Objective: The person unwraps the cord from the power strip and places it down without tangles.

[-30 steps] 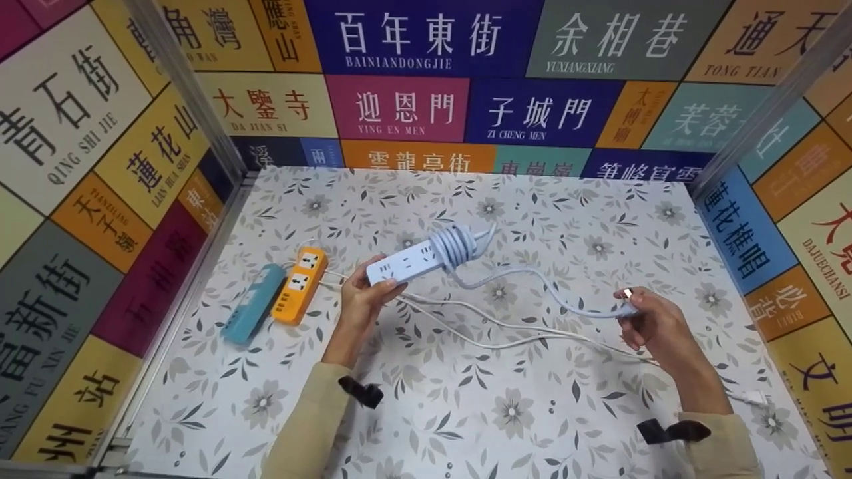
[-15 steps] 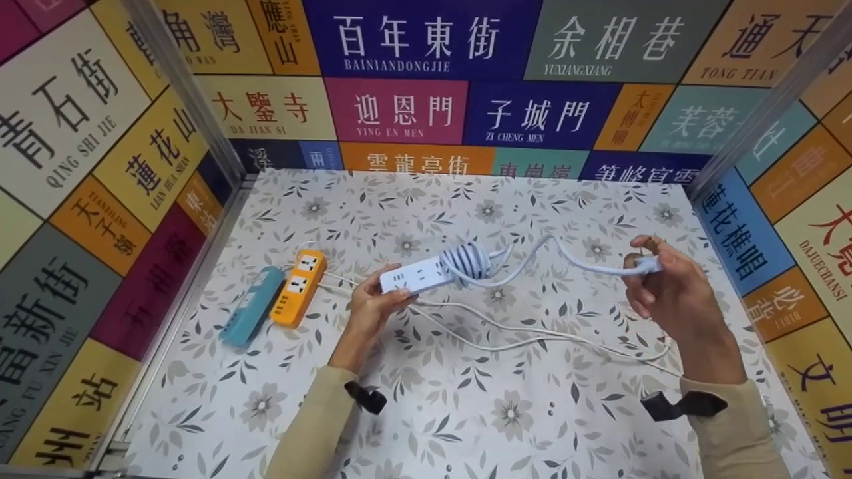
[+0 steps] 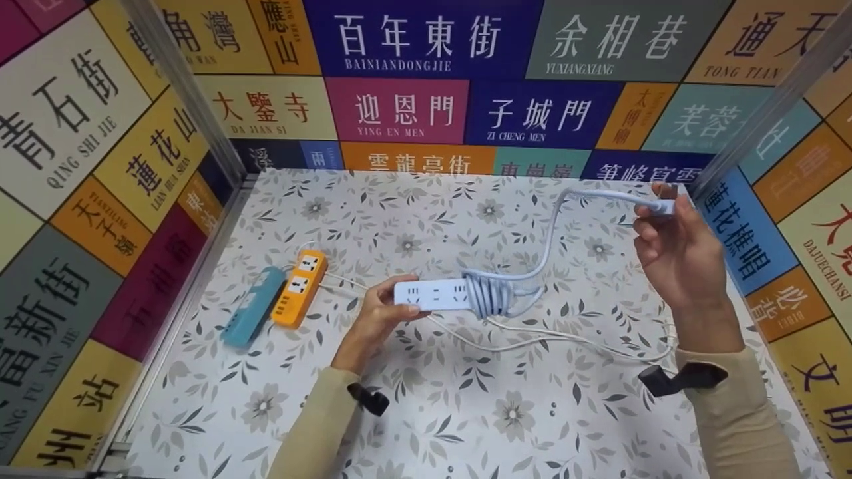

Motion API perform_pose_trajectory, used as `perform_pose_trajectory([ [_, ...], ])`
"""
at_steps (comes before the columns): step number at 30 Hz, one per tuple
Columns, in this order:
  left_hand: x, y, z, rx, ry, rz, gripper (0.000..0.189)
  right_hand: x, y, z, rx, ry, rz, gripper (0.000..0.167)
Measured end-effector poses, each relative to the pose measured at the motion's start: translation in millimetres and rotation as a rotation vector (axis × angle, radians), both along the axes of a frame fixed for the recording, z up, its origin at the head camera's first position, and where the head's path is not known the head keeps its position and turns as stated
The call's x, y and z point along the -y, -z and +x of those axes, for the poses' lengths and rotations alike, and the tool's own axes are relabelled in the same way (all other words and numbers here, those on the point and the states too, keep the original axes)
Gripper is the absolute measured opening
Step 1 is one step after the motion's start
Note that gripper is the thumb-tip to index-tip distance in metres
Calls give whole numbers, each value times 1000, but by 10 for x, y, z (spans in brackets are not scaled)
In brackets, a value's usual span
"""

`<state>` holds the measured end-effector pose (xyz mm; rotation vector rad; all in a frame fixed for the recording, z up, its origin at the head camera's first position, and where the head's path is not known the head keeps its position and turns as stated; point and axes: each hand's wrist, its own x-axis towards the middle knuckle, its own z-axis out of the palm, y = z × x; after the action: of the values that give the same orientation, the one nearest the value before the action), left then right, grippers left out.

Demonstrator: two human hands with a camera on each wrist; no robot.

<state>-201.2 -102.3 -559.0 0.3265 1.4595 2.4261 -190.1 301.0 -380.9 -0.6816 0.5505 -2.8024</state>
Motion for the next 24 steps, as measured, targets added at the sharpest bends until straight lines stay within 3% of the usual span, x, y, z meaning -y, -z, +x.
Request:
perform_pose_trajectory([
  [5,29,18,2,-36,67,23,50,-97,102,-109,80,26,-56,30],
  [10,48,24,-5,-72,144,91,51,-234,257,-184,152,95,-36,31],
  [15,74,14,-9,-104,157,204,52,-371,434,-221,211,170,23,30],
  [20,98,5,-34,-71,101,308,50,-489,640,-233,243,240,182,28],
  [24,80,-11,-54,56,-45,340,51,-558,834,-215,284,283,310,27],
])
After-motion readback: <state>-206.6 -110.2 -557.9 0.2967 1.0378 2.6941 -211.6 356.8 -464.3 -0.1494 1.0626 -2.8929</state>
